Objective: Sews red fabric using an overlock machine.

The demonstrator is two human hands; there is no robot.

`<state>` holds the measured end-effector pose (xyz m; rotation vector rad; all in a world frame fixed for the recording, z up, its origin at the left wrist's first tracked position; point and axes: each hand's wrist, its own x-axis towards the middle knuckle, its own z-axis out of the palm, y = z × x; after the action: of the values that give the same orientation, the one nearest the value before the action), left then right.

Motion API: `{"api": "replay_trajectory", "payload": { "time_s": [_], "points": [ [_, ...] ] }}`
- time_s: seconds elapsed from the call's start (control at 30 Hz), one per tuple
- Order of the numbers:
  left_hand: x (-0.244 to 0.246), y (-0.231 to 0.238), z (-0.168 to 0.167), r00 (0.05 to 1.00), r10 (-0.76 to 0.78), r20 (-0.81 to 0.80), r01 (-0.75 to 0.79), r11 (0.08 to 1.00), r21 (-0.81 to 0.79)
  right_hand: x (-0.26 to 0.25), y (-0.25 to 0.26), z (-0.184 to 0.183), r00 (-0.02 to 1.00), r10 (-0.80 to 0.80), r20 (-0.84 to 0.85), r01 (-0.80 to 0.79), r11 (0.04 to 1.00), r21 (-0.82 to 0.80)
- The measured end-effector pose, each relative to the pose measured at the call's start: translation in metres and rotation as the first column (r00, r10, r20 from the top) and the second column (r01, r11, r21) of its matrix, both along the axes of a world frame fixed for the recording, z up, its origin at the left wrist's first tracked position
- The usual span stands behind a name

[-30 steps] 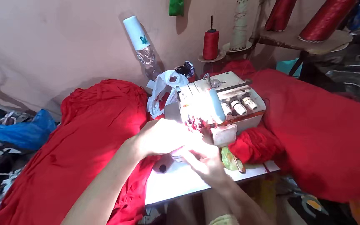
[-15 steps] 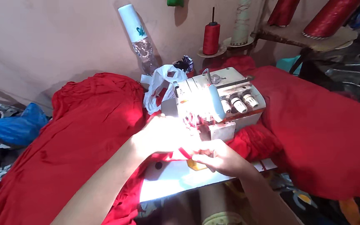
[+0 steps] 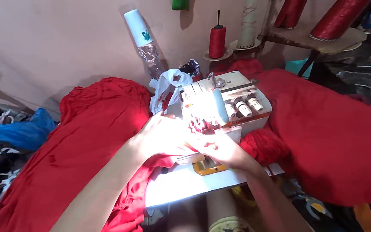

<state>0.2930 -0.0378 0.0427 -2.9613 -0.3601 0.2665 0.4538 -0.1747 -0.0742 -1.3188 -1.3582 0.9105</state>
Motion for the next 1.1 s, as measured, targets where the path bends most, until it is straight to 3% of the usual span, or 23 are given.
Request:
{"api": "replay_trajectory", "payload": {
  "time_s": [0.1,0.17,0.23,0.43,0.57,0.67,0.73,0.8,0.83,0.93,1.0,1.1],
  "points": [
    [-0.014,-0.002,-0.004,0.968,-0.143,0.206,0.186,0.96,-0.208,-0.005,-0.003,0.001,0.999,-0.015,0.045,0.012,0.999,0.052],
    [-0.013,-0.006,-0.007,0.961,-0.176,0.214,0.234,0.929,-0.287,-0.01,-0.006,-0.001,0.999,0.031,-0.01,-0.029,0.99,0.137],
    [-0.007,-0.003,-0.008,0.984,-0.13,0.121,0.161,0.943,-0.291,-0.017,-0.013,-0.004,0.995,0.081,-0.056,-0.067,0.975,0.214],
    [-0.002,0.016,-0.016,0.997,0.027,0.071,-0.005,0.957,-0.29,-0.021,-0.025,-0.018,0.996,0.001,-0.092,0.012,0.99,0.14],
    [-0.012,-0.001,-0.022,0.953,-0.134,0.271,0.223,0.916,-0.332,-0.013,-0.013,-0.02,0.995,-0.003,-0.097,0.016,0.99,0.139],
    [-0.006,-0.023,-0.024,0.926,-0.274,0.259,0.35,0.881,-0.319,-0.009,-0.011,-0.016,0.996,0.015,-0.088,-0.003,0.991,0.131],
    [0.001,-0.015,-0.017,0.962,-0.207,0.179,0.249,0.934,-0.256,-0.008,-0.01,-0.015,0.997,0.014,-0.077,-0.006,0.994,0.114],
    [0.001,0.001,-0.002,0.998,-0.008,0.054,0.021,0.967,-0.255,-0.007,-0.008,-0.014,0.995,-0.014,-0.103,0.025,0.993,0.111],
    [0.0,0.007,0.001,0.996,0.047,0.075,-0.024,0.959,-0.284,-0.006,-0.006,-0.013,0.994,-0.028,-0.108,0.041,0.992,0.121],
    [-0.013,-0.003,-0.014,0.96,-0.014,0.281,0.13,0.907,-0.401,-0.002,-0.005,-0.015,0.994,-0.041,-0.102,0.053,0.991,0.124],
    [-0.021,-0.039,-0.036,0.901,-0.093,0.425,0.236,0.925,-0.299,0.001,-0.009,-0.019,0.988,-0.018,-0.15,0.036,0.993,0.114],
    [-0.021,-0.081,-0.074,0.834,-0.177,0.522,0.145,0.984,0.101,0.007,-0.02,-0.03,0.957,0.038,-0.288,0.008,0.987,0.158]
  ]
}}
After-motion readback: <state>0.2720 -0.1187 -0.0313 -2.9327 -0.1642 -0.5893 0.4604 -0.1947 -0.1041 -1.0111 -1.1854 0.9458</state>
